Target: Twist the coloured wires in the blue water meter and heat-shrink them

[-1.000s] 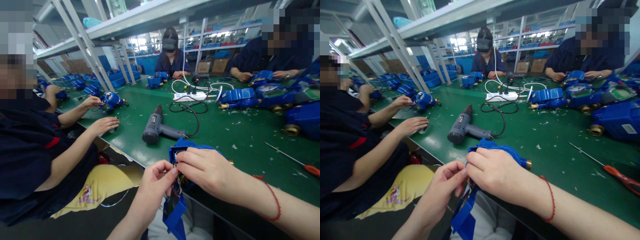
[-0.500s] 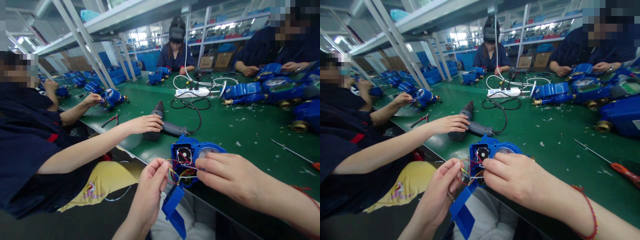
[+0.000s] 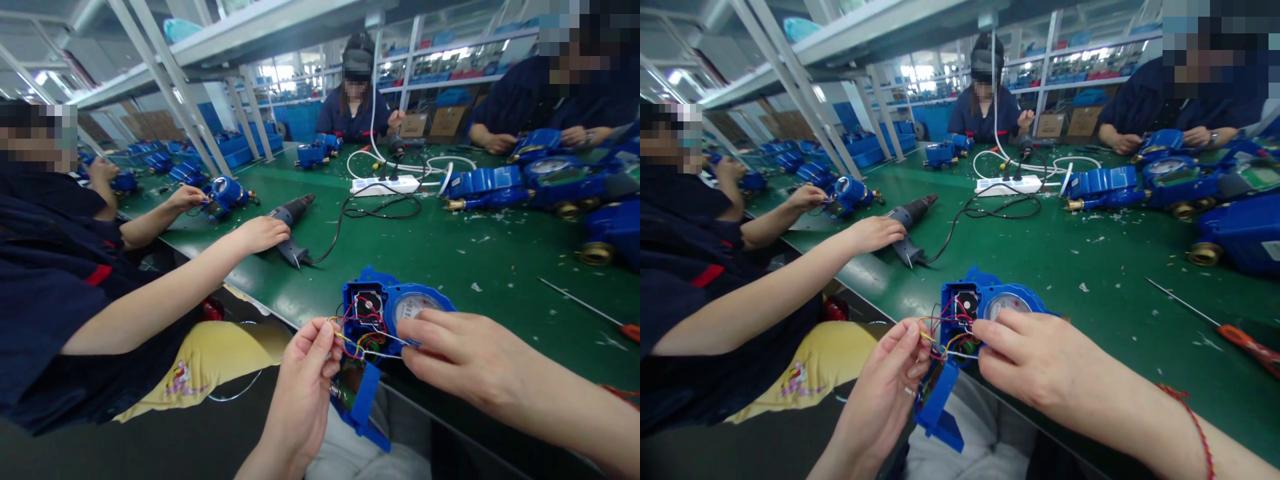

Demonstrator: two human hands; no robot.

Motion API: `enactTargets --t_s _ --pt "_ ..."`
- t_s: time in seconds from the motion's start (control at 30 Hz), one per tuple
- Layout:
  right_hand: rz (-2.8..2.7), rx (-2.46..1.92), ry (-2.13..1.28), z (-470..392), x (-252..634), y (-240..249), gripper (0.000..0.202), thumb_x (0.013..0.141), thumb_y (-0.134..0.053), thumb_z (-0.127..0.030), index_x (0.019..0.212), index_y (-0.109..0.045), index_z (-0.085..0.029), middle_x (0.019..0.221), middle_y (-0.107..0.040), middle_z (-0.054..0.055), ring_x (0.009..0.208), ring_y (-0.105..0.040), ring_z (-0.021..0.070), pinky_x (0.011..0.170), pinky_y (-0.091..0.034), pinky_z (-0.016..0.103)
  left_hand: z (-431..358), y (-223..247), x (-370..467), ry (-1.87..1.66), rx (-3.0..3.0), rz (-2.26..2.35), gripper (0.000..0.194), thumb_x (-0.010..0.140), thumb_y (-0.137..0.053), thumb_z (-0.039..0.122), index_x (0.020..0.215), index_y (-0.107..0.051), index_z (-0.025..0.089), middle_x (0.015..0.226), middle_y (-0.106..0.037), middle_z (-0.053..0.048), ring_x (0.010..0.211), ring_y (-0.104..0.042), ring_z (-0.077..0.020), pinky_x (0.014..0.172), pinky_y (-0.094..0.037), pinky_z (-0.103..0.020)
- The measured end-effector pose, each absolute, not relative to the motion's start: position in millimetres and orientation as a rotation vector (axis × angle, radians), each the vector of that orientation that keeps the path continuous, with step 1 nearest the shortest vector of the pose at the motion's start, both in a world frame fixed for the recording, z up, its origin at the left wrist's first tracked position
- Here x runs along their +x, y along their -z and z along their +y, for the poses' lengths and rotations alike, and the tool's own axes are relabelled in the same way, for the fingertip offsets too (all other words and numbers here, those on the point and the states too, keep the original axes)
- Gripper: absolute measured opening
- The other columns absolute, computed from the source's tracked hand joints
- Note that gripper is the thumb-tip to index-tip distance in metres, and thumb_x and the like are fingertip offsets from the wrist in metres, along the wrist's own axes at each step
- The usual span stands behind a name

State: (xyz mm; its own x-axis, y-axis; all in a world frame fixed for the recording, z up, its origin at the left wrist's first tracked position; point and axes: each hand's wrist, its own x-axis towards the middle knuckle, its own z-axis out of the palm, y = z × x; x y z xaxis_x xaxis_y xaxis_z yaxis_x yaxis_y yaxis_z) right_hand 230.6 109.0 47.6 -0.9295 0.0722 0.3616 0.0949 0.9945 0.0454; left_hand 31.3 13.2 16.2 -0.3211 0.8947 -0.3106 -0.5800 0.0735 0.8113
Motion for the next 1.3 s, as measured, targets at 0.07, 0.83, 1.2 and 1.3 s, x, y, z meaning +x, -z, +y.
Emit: enactTargets --t_s 0.07,0.83,1.2,1.3 --pt "-2.753 -0.119 0.109 108.6 231.1 -49.1 0.035 0.1 -0.03 -0.01 0.084 -0.061 -0.014 0.107 -0.06 0.01 0.083 -0.049 0.0216 0.066 -0.039 0.033 12.8 -17.2 30.5 -1.537 0.443 1.16 0.025 0.076 -0.077 0.036 0.077 -0.064 0.015 0.068 -0.057 0.002 0.059 -0.042 -0.0054 0.05 -0.034 -0.013" --pt "-2.261 -0.843 -0.897 72.8 178.4 -47.6 0.02 0.085 -0.051 -0.002 0.072 -0.058 -0.016 0.067 -0.058 -0.003 0.06 -0.051 0.0096 0.056 -0.035 0.022 7.7 -21.0 31.0 -1.453 1.064 1.539 0.021 0.088 -0.058 0.035 0.076 -0.06 0.018 0.061 -0.057 0.003 0.056 -0.053 -0.0094 0.051 -0.042 -0.017" --pt "-2.125 -0.895 -0.979 64.4 174.9 -35.9 0.016 0.08 -0.051 -0.005 0.073 -0.062 -0.016 0.061 -0.059 -0.003 0.053 -0.052 0.0094 0.05 -0.035 0.02 15.1 -29.9 41.0 -1.467 0.933 1.447 0.015 0.072 -0.073 0.026 0.066 -0.064 0.015 0.059 -0.058 0.002 0.053 -0.049 -0.0092 0.05 -0.04 -0.018" --pt "-2.109 -0.884 -0.95 60.9 176.2 -35.7 0.017 0.085 -0.051 -0.009 0.073 -0.059 -0.016 0.063 -0.059 -0.002 0.056 -0.051 0.0098 0.052 -0.035 0.021 14.3 -27.9 42.1 -1.448 0.974 1.427 0.018 0.078 -0.069 0.028 0.067 -0.062 0.016 0.06 -0.055 0.003 0.056 -0.048 -0.0093 0.053 -0.04 -0.018"
